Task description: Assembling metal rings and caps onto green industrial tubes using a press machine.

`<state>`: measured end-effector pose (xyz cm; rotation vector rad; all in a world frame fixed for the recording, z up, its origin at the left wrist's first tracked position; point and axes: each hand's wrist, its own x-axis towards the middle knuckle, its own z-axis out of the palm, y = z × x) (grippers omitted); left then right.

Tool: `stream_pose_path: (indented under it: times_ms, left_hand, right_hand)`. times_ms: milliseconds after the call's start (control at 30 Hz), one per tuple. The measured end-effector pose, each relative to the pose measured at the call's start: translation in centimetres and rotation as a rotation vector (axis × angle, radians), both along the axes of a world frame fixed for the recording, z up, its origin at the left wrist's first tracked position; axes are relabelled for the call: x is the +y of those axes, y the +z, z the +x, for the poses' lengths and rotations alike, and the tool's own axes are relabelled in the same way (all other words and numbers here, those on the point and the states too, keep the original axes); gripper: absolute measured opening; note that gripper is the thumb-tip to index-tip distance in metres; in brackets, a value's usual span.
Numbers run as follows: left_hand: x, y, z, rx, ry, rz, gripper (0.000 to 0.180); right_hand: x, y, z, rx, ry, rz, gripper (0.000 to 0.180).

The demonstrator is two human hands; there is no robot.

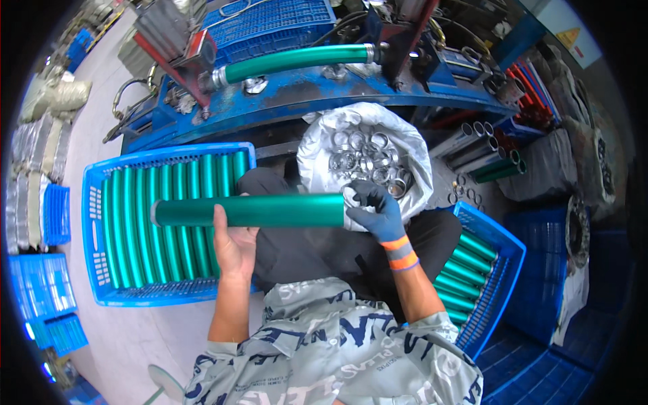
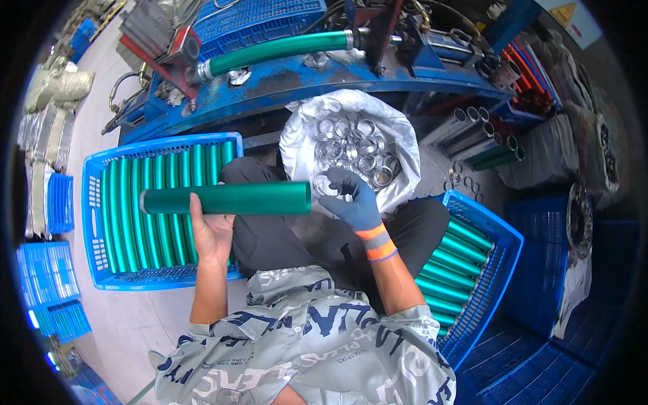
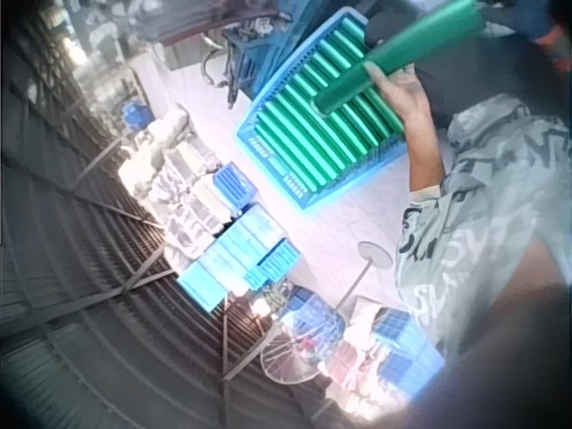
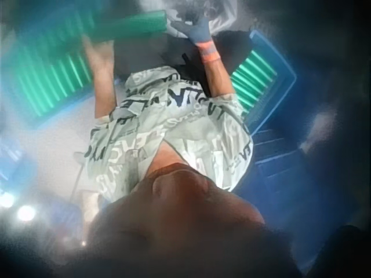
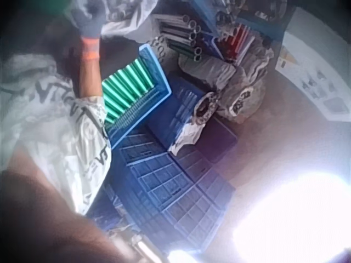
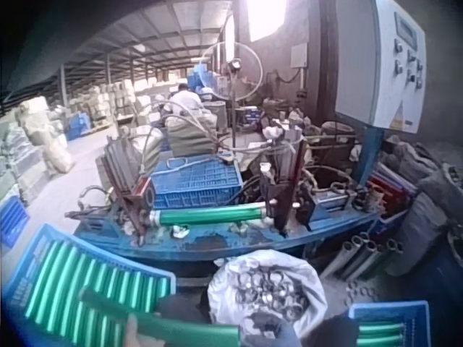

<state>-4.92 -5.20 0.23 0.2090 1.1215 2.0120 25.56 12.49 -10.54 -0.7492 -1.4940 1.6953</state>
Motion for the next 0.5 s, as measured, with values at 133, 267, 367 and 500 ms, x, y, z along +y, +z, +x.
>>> stream_pose_path:
  times_ms: [133,267,367,500]
  left_hand:
    - [0.6,-0.5,0.9,-0.074,-0.060,-0.037,0.057]
    - [0.2,0.3,0.8,0.015,-0.070,-0.033,0.050]
    - [-0.2,0.6,0.7,0.039,-0.062,-0.016,0.047]
    - [-0.4,0.4,1.0,0.102,-0.019,0.018,0.046]
  right_hand:
    - [-2.5,6.4,0.7,0.211,-0.053,-0.027,0.095]
    - [-2.9,7.8,-0.4,0.509,0.026,-0.322,0.108]
    - [-3.1,7.4,-0.9,0.440,-0.018,-0.252,0.096]
    - [-3.2,7.3,-0.7,0.324,0.031,-0.243,0.080]
